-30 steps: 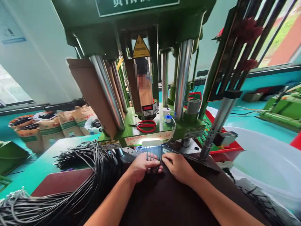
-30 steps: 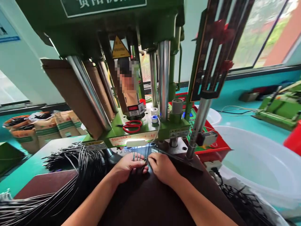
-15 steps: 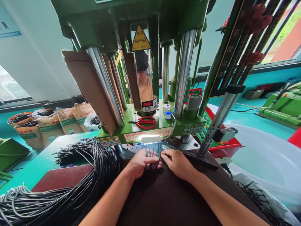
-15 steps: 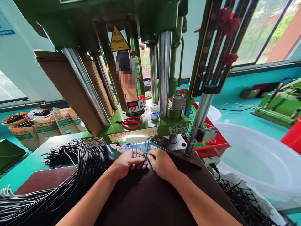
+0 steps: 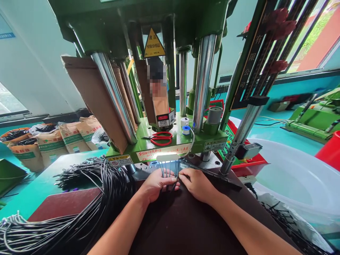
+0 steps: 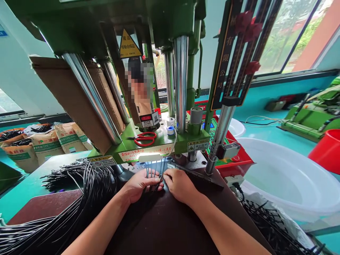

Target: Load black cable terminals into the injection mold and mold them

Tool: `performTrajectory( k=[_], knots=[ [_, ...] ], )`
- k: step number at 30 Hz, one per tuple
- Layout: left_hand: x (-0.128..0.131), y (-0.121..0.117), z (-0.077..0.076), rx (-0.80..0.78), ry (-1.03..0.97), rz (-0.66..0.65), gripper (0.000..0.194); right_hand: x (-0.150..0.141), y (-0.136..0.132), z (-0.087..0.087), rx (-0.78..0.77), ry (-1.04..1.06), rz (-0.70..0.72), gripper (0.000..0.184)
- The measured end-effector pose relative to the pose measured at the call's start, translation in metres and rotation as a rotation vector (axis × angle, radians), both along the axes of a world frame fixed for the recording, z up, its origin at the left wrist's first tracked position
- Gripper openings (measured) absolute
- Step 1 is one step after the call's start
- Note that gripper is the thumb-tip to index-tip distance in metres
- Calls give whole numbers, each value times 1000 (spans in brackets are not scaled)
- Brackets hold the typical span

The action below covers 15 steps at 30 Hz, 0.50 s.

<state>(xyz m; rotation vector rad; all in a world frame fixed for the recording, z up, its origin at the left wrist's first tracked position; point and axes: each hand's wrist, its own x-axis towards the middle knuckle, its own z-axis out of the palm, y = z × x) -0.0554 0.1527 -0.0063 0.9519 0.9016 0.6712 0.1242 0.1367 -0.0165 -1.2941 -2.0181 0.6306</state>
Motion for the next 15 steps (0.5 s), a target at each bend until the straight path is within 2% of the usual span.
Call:
performTrajectory(
  k=[15],
  knots=[
    [-1, 1, -1, 9, 19, 9, 41, 1, 0, 2, 3, 2, 14, 24]
  ],
)
